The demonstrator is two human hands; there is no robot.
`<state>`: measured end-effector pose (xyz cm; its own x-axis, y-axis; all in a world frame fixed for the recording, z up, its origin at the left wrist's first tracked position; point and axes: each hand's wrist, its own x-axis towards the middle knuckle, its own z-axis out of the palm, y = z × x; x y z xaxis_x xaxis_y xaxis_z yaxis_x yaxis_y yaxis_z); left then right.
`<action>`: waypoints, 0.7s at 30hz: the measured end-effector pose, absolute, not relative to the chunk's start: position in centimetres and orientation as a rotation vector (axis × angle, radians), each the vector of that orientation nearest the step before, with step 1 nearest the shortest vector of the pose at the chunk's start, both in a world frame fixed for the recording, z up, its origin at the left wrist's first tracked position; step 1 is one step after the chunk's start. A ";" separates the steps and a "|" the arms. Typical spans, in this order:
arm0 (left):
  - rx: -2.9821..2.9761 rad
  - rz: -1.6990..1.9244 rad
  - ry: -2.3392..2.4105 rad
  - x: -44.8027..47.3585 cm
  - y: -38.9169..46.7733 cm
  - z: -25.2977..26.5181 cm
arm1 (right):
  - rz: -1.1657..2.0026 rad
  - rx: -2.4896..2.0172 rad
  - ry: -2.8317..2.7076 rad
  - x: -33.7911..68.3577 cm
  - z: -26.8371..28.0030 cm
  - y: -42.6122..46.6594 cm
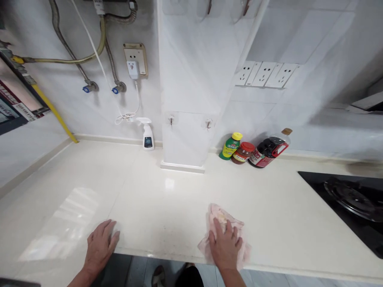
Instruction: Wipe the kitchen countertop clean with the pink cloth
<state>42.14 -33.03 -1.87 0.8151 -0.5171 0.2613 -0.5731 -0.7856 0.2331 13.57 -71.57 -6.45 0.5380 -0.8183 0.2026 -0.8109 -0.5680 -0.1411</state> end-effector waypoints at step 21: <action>2.466 0.252 -0.703 42.3 -31.0 -3.3 | -0.014 -2.604 -0.405 43.5 1.3 -54.3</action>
<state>42.33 -30.97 -3.28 0.8450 -0.4295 0.3184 -0.5341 -0.7072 0.4632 43.50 -54.31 1.32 0.9557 0.2819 0.0844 0.2871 -0.8302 -0.4778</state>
